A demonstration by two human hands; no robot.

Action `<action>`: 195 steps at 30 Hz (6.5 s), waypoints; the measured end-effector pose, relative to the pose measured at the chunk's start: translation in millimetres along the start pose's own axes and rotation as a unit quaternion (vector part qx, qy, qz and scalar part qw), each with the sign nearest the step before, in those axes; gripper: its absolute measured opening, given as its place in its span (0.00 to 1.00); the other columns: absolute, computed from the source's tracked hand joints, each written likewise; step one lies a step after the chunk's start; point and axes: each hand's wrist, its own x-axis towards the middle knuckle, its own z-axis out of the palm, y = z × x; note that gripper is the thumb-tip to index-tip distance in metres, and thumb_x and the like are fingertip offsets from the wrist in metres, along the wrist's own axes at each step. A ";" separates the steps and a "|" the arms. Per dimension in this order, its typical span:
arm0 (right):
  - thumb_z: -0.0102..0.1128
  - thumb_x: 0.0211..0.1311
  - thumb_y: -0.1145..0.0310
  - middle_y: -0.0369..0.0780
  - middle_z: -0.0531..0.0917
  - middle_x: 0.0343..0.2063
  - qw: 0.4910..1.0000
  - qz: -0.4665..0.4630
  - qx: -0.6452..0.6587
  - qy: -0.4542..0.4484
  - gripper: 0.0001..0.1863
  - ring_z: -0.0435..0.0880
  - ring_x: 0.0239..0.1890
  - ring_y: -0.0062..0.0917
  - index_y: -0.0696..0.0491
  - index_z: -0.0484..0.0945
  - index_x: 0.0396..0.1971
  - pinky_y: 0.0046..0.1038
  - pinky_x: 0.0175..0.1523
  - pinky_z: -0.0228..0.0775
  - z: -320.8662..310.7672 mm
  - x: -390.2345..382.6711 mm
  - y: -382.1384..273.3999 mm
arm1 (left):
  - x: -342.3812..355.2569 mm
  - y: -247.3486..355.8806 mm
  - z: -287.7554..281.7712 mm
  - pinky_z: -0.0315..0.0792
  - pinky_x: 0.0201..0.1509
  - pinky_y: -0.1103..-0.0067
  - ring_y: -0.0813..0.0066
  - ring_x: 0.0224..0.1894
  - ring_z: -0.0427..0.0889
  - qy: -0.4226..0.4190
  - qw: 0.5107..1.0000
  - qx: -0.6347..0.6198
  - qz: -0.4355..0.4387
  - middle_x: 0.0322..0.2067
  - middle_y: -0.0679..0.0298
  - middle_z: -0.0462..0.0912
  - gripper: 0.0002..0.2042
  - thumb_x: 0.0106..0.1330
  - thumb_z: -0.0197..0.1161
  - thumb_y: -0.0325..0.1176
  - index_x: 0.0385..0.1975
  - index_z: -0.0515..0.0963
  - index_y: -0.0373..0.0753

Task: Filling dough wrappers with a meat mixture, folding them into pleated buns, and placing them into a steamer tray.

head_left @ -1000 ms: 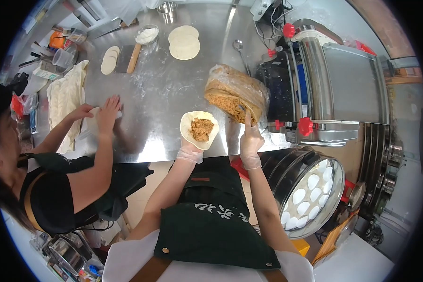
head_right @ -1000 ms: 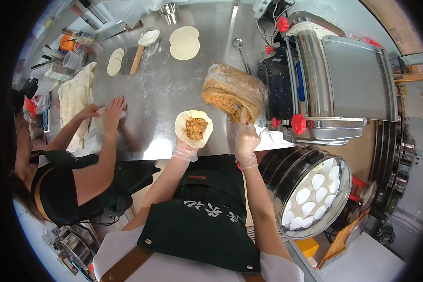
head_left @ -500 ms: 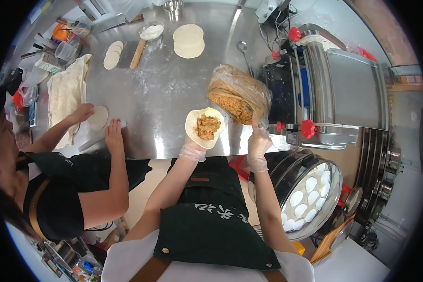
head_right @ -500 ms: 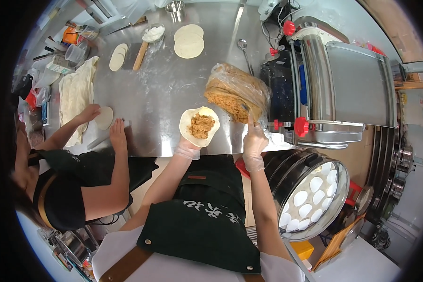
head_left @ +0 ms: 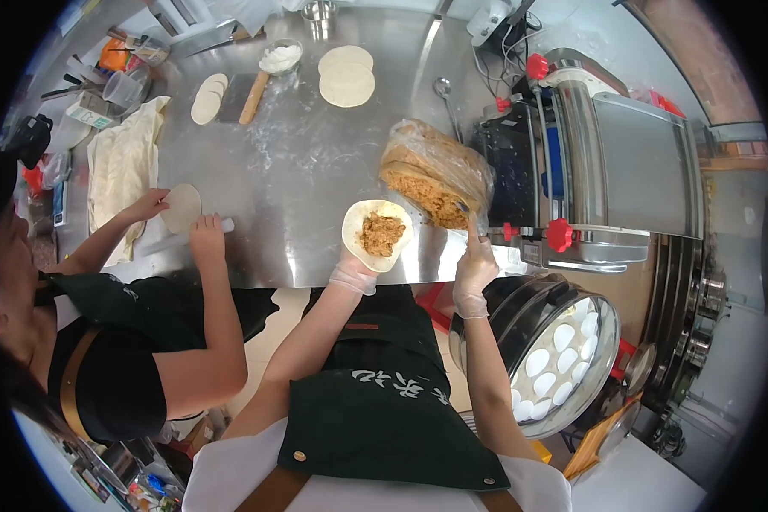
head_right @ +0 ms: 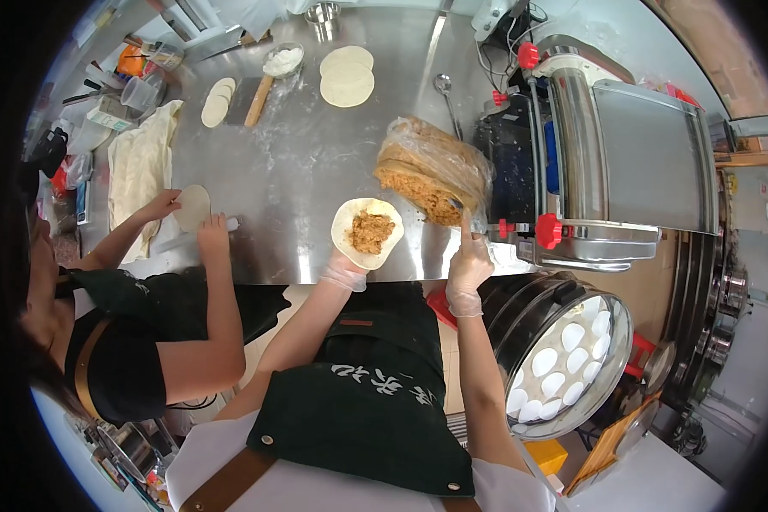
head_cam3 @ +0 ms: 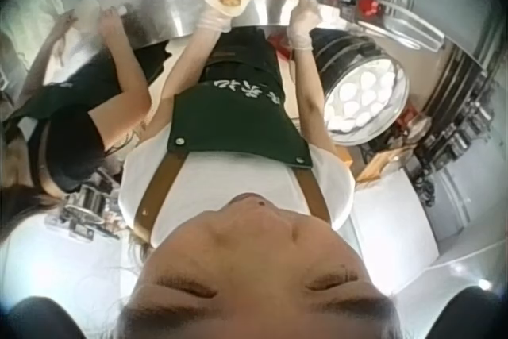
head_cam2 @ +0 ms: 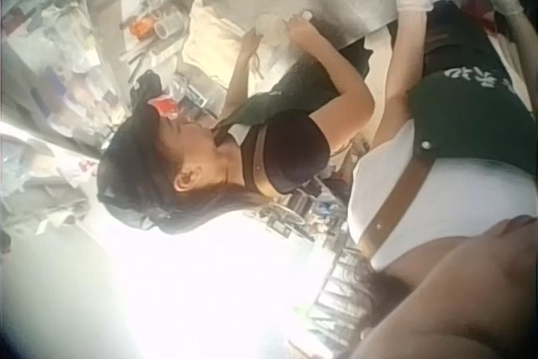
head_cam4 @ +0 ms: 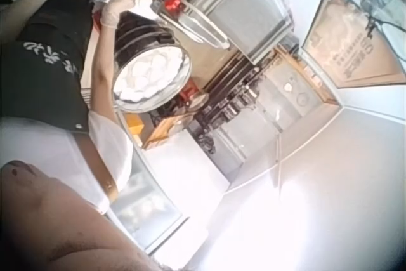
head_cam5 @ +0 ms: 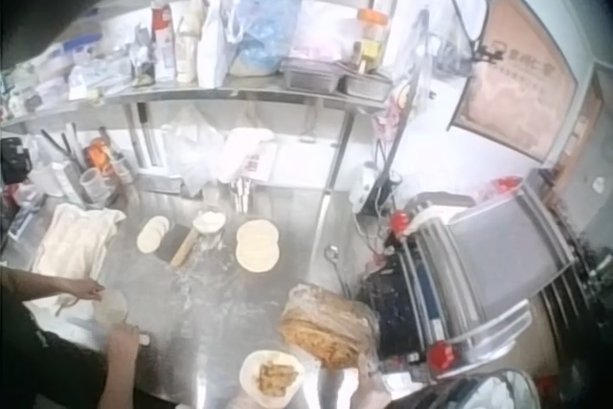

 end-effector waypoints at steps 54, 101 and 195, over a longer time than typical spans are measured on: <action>0.50 0.49 0.91 0.39 0.74 0.20 0.929 0.025 0.351 -0.116 0.27 0.74 0.23 0.23 0.56 0.79 0.51 0.24 0.32 0.70 -97.5 -25.5 -53.1 | 12.8 -20.1 56.4 0.79 0.48 0.61 0.57 0.45 0.82 -0.013 0.998 0.013 -0.062 0.43 0.57 0.82 0.19 0.69 0.48 0.49 0.46 0.76 0.41; 0.51 0.55 0.81 0.40 0.79 0.22 0.983 0.067 0.130 -0.109 0.25 0.80 0.23 0.29 0.52 0.75 0.56 0.28 0.30 0.73 -38.3 -49.2 -26.4 | -4.0 38.7 11.1 0.74 0.57 0.58 0.56 0.50 0.80 -0.054 0.998 0.005 0.010 0.48 0.56 0.81 0.21 0.69 0.49 0.46 0.51 0.75 0.36; 0.67 0.45 0.84 0.41 0.84 0.32 0.860 -0.075 0.502 -0.044 0.13 0.82 0.26 0.28 0.55 0.77 0.32 0.25 0.29 0.74 -164.7 22.9 -89.7 | -97.9 -26.4 150.2 0.64 0.67 0.61 0.49 0.64 0.66 -0.118 0.978 0.156 0.069 0.63 0.47 0.64 0.26 0.70 0.47 0.47 0.62 0.64 0.36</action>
